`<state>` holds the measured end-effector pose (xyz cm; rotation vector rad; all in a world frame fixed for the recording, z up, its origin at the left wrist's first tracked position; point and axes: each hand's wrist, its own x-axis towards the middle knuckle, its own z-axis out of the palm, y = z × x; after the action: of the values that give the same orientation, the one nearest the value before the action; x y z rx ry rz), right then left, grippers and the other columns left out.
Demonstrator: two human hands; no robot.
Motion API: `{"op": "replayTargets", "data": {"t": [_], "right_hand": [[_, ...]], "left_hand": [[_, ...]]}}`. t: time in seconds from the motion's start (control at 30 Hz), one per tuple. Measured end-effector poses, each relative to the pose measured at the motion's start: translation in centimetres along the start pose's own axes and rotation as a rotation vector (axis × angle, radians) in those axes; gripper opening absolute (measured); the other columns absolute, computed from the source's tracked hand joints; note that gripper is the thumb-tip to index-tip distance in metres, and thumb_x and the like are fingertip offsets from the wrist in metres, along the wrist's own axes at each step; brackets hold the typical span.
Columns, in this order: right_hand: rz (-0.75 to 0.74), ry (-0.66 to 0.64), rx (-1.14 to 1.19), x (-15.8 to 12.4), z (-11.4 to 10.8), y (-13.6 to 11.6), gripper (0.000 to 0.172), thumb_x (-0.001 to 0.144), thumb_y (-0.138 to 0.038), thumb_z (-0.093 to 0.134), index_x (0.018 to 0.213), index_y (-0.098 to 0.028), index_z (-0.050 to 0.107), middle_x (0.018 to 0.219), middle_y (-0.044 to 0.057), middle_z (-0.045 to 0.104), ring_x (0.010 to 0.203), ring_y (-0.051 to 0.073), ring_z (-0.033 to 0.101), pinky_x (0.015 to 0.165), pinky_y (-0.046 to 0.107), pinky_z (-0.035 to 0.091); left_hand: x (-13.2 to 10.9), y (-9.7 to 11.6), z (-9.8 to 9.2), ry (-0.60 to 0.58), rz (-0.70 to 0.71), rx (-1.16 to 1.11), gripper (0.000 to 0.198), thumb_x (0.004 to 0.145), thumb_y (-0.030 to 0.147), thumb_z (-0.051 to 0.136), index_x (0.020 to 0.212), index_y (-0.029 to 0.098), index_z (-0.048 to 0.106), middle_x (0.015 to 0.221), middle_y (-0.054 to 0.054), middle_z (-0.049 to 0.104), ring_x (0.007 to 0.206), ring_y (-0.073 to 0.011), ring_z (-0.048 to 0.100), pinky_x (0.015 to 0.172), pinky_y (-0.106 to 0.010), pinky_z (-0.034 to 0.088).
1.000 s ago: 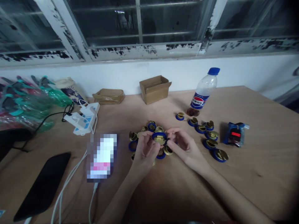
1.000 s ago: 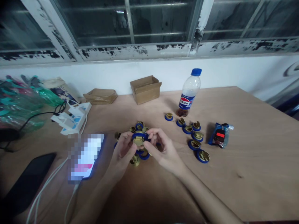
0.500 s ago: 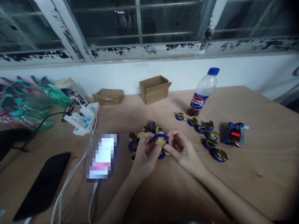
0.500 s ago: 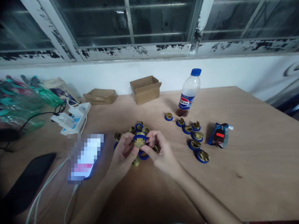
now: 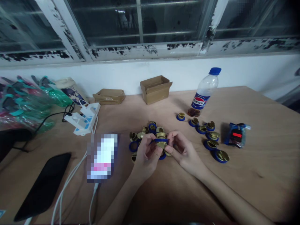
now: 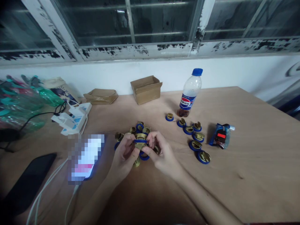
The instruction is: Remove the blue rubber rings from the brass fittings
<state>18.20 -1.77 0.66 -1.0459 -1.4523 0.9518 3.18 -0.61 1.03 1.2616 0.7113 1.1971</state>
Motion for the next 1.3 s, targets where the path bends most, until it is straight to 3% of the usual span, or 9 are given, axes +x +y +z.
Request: {"op": "replayTargets", "data": {"t": [0.37, 0.57, 0.8, 0.9, 1.13, 1.3], "right_hand": [[0.01, -0.008, -0.031, 0.0, -0.1, -0.3, 0.014, 0.086, -0.029, 0.059, 0.09, -0.022, 0.047, 0.076, -0.002, 0.046, 0.069, 0.014, 0.045, 0.064, 0.028, 0.042], [-0.034, -0.029, -0.101, -0.2, -0.1, -0.1, 0.011, 0.088, -0.027, 0.057, 0.085, -0.022, 0.047, 0.076, -0.002, 0.045, 0.069, 0.013, 0.046, 0.063, 0.027, 0.041], [-0.129, 0.004, -0.242, -0.2, -0.5, -0.1, 0.007, 0.089, -0.02, 0.052, 0.09, -0.023, 0.045, 0.082, 0.0, 0.048, 0.071, 0.014, 0.048, 0.062, 0.027, 0.042], [-0.226, -0.028, -0.348, -0.3, -0.3, -0.5, 0.01, 0.089, -0.014, 0.05, 0.088, -0.023, 0.045, 0.081, 0.0, 0.047, 0.071, 0.015, 0.048, 0.064, 0.028, 0.042], [-0.376, -0.1, -0.456, -0.7, 0.1, -0.3, 0.018, 0.09, -0.01, 0.045, 0.099, -0.025, 0.048, 0.096, 0.005, 0.052, 0.088, 0.018, 0.054, 0.075, 0.032, 0.048], [-0.424, -0.134, -0.57, -1.1, 0.2, 0.8, 0.02, 0.091, -0.01, 0.043, 0.103, -0.025, 0.047, 0.099, 0.006, 0.053, 0.089, 0.019, 0.055, 0.077, 0.034, 0.05]], "left_hand": [[0.0, -0.5, 0.1, 0.003, 0.034, 0.005, 0.023, 0.083, 0.029, 0.065, 0.094, 0.021, 0.047, 0.094, -0.003, 0.061, 0.085, -0.0145, 0.06, 0.076, -0.027, 0.047], [0.1, -0.5, 0.0, 0.066, 0.07, 0.106, 0.016, 0.084, 0.025, 0.063, 0.086, 0.02, 0.049, 0.085, -0.002, 0.061, 0.079, -0.0131, 0.059, 0.073, -0.026, 0.047], [-0.2, 0.0, -0.1, -0.007, -0.06, -0.097, 0.022, 0.08, 0.028, 0.069, 0.09, 0.02, 0.05, 0.105, -0.005, 0.062, 0.095, -0.0172, 0.062, 0.083, -0.03, 0.049], [0.0, -0.2, -0.4, 0.037, -0.07, -0.145, 0.02, 0.082, 0.03, 0.066, 0.088, 0.02, 0.051, 0.114, -0.007, 0.061, 0.101, -0.0189, 0.061, 0.085, -0.032, 0.049], [0.6, 0.5, -0.2, 0.15, -0.198, -0.29, 0.026, 0.075, 0.023, 0.072, 0.079, 0.02, 0.047, 0.094, -0.002, 0.07, 0.095, -0.0189, 0.066, 0.086, -0.033, 0.048], [1.0, 0.7, -0.6, 0.22, -0.237, -0.425, 0.02, 0.079, 0.027, 0.067, 0.091, 0.019, 0.053, 0.1, -0.006, 0.071, 0.102, -0.0216, 0.066, 0.089, -0.036, 0.048]]}}
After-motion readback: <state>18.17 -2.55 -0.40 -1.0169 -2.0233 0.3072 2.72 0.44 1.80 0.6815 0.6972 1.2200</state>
